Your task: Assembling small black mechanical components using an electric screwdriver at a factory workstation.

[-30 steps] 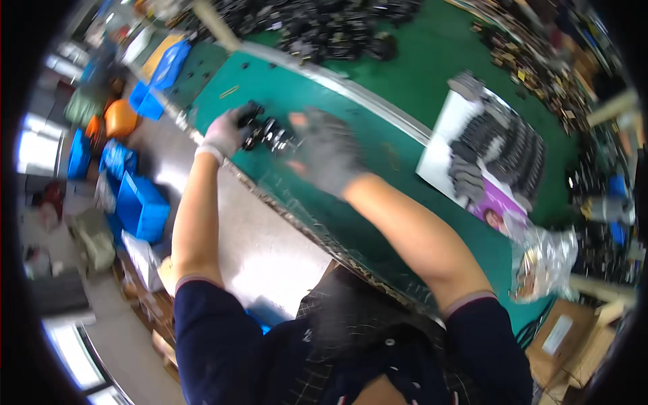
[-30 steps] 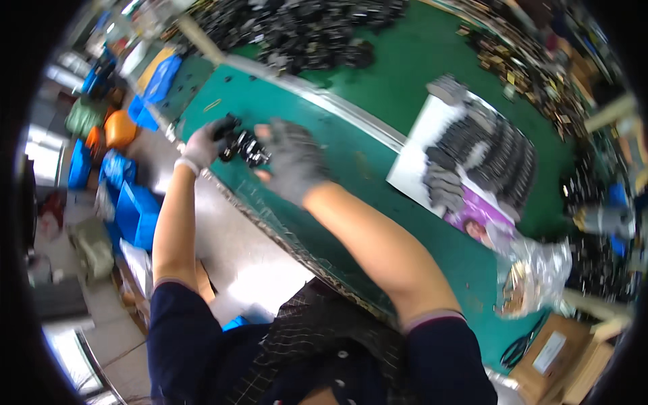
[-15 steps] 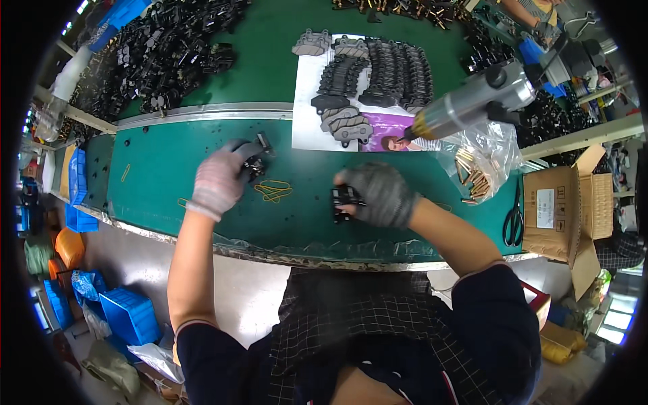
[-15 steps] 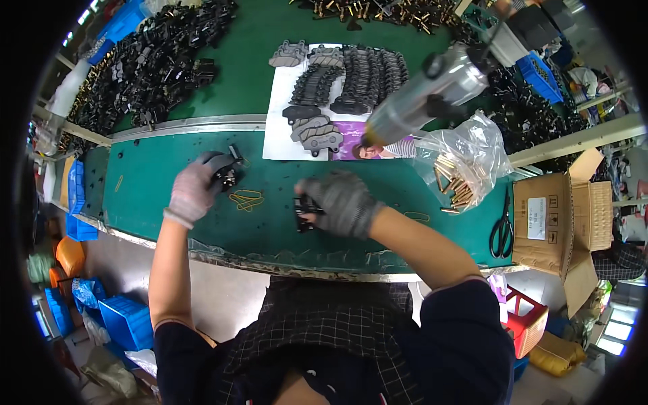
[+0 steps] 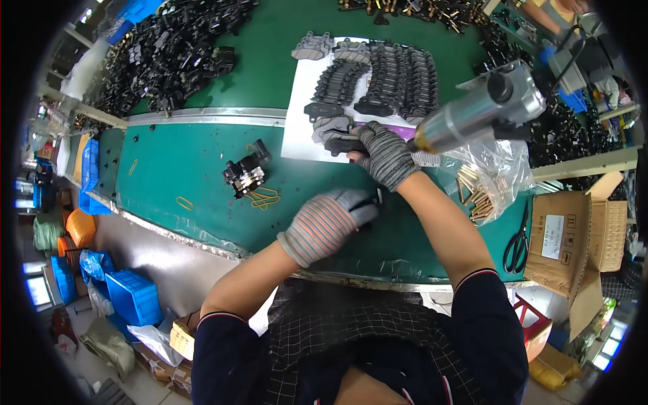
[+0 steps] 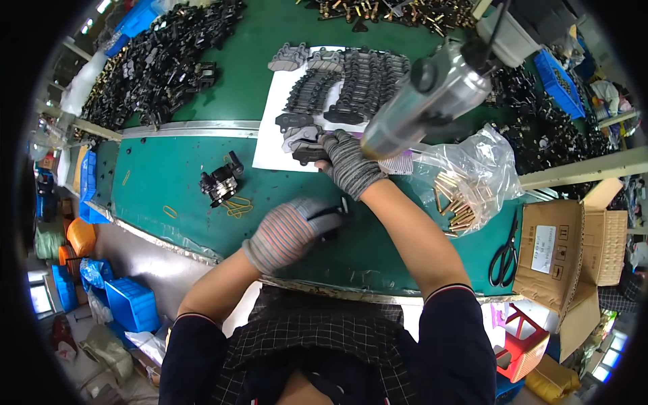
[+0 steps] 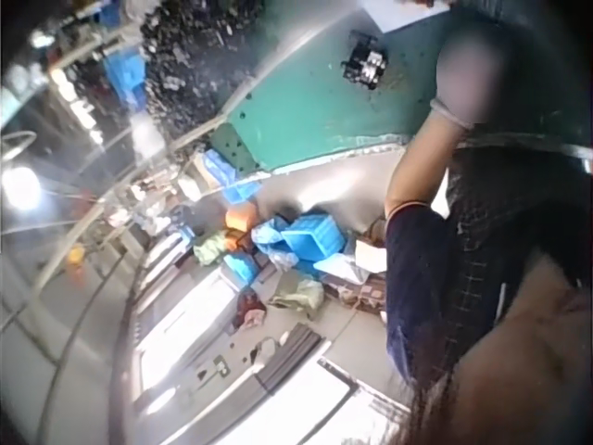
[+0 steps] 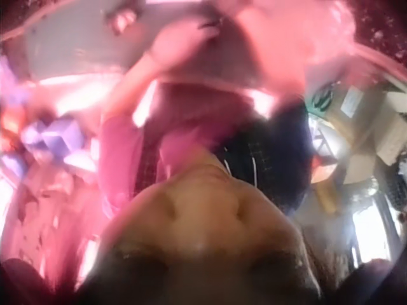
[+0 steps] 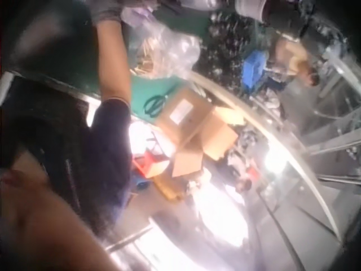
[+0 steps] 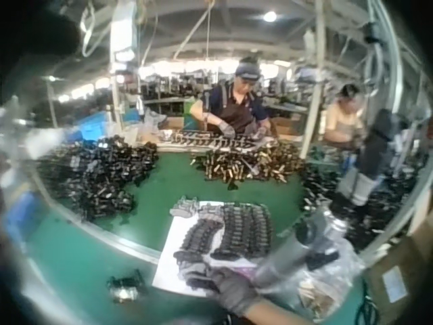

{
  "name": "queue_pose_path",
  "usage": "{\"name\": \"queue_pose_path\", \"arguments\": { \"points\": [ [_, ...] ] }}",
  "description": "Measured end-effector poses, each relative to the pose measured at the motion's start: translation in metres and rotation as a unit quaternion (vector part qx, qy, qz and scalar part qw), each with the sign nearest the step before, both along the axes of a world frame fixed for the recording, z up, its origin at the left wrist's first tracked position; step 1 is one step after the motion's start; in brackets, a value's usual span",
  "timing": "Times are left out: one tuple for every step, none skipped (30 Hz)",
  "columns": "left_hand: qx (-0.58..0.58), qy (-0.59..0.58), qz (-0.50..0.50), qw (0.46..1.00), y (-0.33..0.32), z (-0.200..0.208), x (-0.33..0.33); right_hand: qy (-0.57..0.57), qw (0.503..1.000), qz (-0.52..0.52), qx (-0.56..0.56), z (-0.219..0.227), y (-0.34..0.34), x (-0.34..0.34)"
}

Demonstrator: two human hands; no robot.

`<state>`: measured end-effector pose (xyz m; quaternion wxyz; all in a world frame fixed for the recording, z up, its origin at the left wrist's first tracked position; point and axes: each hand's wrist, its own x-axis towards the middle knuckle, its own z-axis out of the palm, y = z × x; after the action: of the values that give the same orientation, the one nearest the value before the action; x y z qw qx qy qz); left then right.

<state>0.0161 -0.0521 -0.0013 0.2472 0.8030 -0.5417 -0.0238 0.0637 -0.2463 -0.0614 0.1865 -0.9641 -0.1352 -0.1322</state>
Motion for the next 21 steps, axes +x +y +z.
{"name": "queue_pose_path", "arguments": {
  "points": [
    [-0.008,0.001,-0.012,1.0,-0.001,0.001,0.004,0.036,0.998,0.017,0.046,0.005,-0.004,-0.004],
    [0.054,0.007,0.014,0.998,0.005,0.002,0.012,0.071,0.993,0.031,0.092,0.011,-0.009,-0.01],
    [0.116,0.011,0.038,0.992,0.01,0.004,0.018,0.106,0.984,0.043,0.139,0.017,-0.015,-0.018],
    [0.105,0.012,0.016,0.994,0.01,0.016,0.022,0.105,0.986,0.021,0.13,0.023,-0.027,-0.031],
    [0.064,-0.068,0.053,0.994,0.014,0.033,0.023,0.077,0.988,-0.006,0.133,0.029,-0.037,-0.048],
    [0.021,-0.147,0.092,0.985,0.013,0.045,0.023,0.045,0.989,-0.033,0.138,0.036,-0.045,-0.067],
    [0.018,-0.141,0.088,0.986,0.015,0.045,0.017,0.02,0.988,-0.043,0.145,0.04,-0.044,-0.081],
    [0.022,-0.092,0.087,0.992,0.016,0.044,0.01,0.027,0.988,-0.046,0.144,0.047,-0.049,-0.099],
    [0.032,-0.038,0.093,0.994,0.022,0.043,-0.004,0.071,0.988,-0.01,0.137,0.054,-0.053,-0.124],
    [0.044,0.017,0.1,0.994,0.027,0.042,-0.016,0.115,0.984,0.029,0.131,0.057,-0.052,-0.139],
    [0.055,0.032,0.107,0.992,0.028,0.034,-0.031,0.131,0.981,0.035,0.141,0.058,-0.043,-0.15],
    [0.059,0.047,0.115,0.991,0.026,0.017,-0.04,0.118,0.983,0.043,0.137,0.056,-0.031,-0.157],
    [0.063,0.062,0.124,0.988,0.026,0.001,-0.048,0.103,0.984,0.051,0.134,0.052,-0.02,-0.162],
    [0.072,0.071,0.132,0.986,0.025,-0.012,-0.05,0.08,0.987,0.058,0.126,0.048,-0.015,-0.163],
    [0.022,0.071,0.137,0.988,0.026,-0.024,-0.051,0.089,0.985,0.067,0.134,0.044,-0.012,-0.163],
    [-0.033,0.068,0.14,0.987,0.024,-0.03,-0.053,0.078,0.985,0.072,0.135,0.04,-0.014,-0.163],
    [-0.03,0.071,0.147,0.986,0.024,-0.031,-0.058,0.067,0.986,0.077,0.135,0.038,-0.017,-0.162],
    [-0.034,0.076,0.155,0.984,0.024,-0.029,-0.062,0.054,0.986,0.083,0.135,0.036,-0.018,-0.163],
    [-0.038,0.079,0.161,0.983,0.025,-0.026,-0.065,0.055,0.985,0.088,0.137,0.033,-0.017,-0.166],
    [-0.043,0.08,0.168,0.982,0.026,-0.025,-0.068,0.071,0.983,0.083,0.146,0.031,-0.015,-0.171],
    [-0.043,0.079,0.174,0.981,0.027,-0.025,-0.071,0.085,0.981,0.078,0.155,0.028,-0.013,-0.175]
  ]
}}
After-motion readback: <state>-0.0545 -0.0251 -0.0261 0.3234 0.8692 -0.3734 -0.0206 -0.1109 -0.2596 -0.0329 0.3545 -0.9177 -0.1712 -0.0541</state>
